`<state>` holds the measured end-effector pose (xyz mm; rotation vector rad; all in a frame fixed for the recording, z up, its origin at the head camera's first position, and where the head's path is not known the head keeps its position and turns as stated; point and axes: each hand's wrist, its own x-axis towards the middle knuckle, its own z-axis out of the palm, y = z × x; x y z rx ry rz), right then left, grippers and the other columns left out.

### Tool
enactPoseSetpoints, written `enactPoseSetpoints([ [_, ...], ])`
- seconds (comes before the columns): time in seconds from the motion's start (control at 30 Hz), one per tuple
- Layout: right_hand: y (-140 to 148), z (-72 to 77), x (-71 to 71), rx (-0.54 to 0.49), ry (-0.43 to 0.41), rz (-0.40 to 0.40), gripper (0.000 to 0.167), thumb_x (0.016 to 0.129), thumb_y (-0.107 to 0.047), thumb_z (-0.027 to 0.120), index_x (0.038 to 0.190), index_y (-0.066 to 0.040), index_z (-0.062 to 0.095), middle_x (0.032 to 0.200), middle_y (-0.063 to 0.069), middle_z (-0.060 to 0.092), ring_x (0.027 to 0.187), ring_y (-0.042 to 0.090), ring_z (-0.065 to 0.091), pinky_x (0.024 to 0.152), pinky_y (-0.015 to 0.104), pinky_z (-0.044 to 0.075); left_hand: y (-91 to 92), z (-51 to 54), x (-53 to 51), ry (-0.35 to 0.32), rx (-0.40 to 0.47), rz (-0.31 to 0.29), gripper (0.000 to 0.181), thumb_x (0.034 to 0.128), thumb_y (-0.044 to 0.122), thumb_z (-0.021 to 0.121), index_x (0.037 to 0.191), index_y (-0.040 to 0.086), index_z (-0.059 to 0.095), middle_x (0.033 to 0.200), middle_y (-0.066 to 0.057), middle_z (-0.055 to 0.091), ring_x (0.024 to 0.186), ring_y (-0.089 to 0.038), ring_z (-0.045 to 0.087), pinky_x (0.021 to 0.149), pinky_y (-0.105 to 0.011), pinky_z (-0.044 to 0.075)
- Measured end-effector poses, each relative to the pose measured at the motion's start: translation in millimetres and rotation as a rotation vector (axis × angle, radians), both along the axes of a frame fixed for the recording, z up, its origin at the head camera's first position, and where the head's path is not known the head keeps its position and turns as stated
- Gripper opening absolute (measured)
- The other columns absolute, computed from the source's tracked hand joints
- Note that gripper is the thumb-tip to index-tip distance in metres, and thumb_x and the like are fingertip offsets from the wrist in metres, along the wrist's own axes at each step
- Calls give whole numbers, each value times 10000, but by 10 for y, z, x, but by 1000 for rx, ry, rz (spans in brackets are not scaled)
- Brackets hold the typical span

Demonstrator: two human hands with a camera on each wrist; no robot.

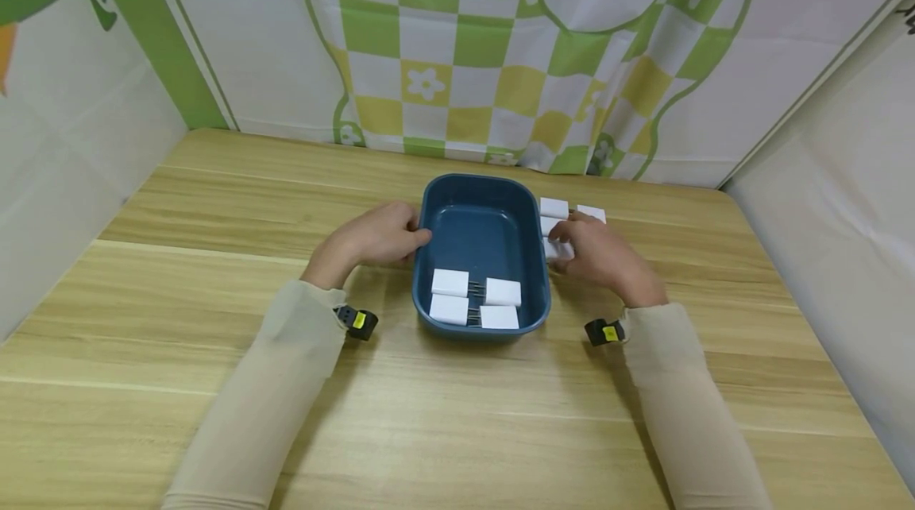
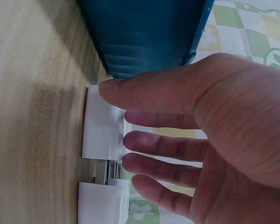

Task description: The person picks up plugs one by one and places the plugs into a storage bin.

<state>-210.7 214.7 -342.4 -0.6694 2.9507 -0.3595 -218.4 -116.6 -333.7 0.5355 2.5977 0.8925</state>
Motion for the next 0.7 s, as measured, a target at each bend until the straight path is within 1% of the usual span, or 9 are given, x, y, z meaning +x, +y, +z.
enactPoseSetpoints([
  [0.17,-8,-21,-9,5,-7,-8,353,882,-122,773,1180,46,687,1179,220,650,1099,388,586,957,526,466,-3,-5,-6,8,-2,0,287,1031,229,522,830,51,623,760,-89,643,659,-200,549,608,-317,440],
  [0.43,-30,-29,-1,15,-17,-40,374,877,-133,777,1194,33,672,1192,218,617,1093,384,551,949,529,455,0,-24,-15,17,-7,-3,297,1029,231,525,813,54,627,761,-95,653,653,-198,547,607,-317,437],
  [0.7,-35,-45,-3,32,-6,-46,392,867,-127,785,1203,30,658,1166,193,594,1078,376,524,947,517,441,6,-13,-12,19,-11,-2,294,1031,236,521,830,49,625,754,-84,646,655,-202,549,609,-322,441],
])
